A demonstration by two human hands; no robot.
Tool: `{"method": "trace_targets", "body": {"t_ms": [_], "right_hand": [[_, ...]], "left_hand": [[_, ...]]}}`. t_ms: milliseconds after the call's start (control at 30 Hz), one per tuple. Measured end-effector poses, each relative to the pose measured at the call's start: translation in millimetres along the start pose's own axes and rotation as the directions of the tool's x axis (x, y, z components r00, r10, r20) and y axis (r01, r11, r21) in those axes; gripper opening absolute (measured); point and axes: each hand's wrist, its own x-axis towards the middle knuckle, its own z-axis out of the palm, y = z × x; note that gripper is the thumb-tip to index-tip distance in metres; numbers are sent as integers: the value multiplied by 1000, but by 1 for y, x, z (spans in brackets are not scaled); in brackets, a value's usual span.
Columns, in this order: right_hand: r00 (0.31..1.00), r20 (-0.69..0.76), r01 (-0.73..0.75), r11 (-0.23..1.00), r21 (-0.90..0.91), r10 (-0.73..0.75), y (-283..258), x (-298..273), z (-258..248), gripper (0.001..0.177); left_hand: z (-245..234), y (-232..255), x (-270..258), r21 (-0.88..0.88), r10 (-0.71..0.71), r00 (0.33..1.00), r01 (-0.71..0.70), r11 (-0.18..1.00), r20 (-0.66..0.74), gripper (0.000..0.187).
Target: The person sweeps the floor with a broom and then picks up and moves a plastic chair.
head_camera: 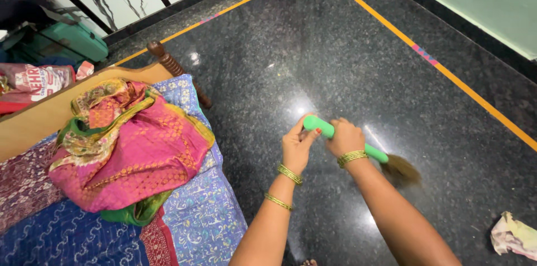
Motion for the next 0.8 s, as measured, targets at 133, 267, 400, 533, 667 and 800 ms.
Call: {"method": "trace_targets", "body": {"t_ms": [133,267,400,533,667,800], "right_hand": [[967,-248,119,966,229,-60,8,17,5,31],[895,-389,439,587,681,-218,44,35,76,22],[982,-135,153,141,978,-130,59,33,150,15],[994,22,62,722,689,-107,53,13,141,16],[919,382,-132,989,60,99,12,11,71,31],[955,295,-36,998,43,22,-5,8,20,30]], "left_hand": [[23,57,4,85,159,974,-174,981,165,46],[28,67,-2,491,197,929,-335,804,312,47],[24,41,-16,597,78,928,-298,745,365,40],[7,-3,-12,487,92,987,-144,862,129,42],[-18,-34,4,327,-83,995,98,940,-59,40],[-24,-31,14,97,-149,984,158,983,-92,44]]}}
